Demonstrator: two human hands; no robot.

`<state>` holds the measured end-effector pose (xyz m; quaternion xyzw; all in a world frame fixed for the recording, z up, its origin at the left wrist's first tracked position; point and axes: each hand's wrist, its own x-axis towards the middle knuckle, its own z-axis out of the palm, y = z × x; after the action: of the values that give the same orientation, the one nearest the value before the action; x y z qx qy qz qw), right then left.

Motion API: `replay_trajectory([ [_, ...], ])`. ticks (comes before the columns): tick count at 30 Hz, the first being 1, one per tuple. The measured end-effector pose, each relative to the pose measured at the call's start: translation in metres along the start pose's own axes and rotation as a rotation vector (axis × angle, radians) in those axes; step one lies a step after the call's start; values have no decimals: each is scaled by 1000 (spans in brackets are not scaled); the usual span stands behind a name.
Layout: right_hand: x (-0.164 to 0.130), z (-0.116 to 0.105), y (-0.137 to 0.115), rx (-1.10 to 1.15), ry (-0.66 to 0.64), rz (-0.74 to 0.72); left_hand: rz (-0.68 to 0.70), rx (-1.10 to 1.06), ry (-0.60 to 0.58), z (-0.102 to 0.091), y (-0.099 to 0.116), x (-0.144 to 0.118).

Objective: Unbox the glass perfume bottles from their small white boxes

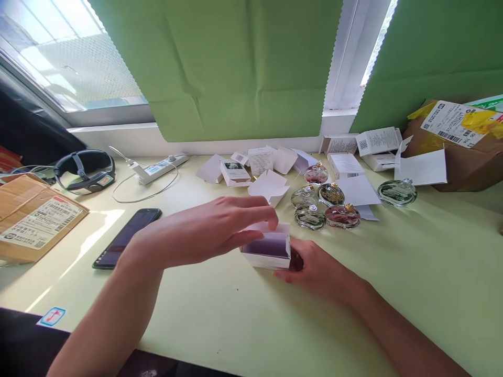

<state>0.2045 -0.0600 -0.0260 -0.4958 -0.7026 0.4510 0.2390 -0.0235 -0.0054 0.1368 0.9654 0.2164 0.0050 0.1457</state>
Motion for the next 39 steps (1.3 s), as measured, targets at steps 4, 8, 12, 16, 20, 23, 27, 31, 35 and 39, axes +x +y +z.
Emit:
replay_trajectory([
  [4, -9, -21, -7, 14, -25, 38, -23, -64, 17, 0, -5, -1],
  [8, -21, -56, -12, 112, 72, -28, -70, -40, 1, 1, -10, -2],
  [12, -29, -87, -8, 218, 588, -125, -102, -13, -37, -1, -16, -5],
  [16, -28, -103, 1, 226, 1079, -140, -135, -31, -45, -8, -16, -10],
  [20, -28, -113, 14, 215, 1166, -125, -149, -60, -57, -9, -12, -11],
  [23, -29, -115, 17, 224, 1141, -116, -142, -68, -126, -1, -11, -6],
  [27, -29, -96, 4, 205, 868, -150, -149, -41, -195, 11, -14, 2],
  [31, -23, -55, -21, 70, 208, -76, -150, -47, -199, 12, -17, 5],
  [35, -13, -22, -31, -29, -46, 84, -151, -75, -184, 5, -21, 1],
  [39, -7, -16, -24, 100, 21, 82, -163, -112, -100, -6, -32, -7],
])
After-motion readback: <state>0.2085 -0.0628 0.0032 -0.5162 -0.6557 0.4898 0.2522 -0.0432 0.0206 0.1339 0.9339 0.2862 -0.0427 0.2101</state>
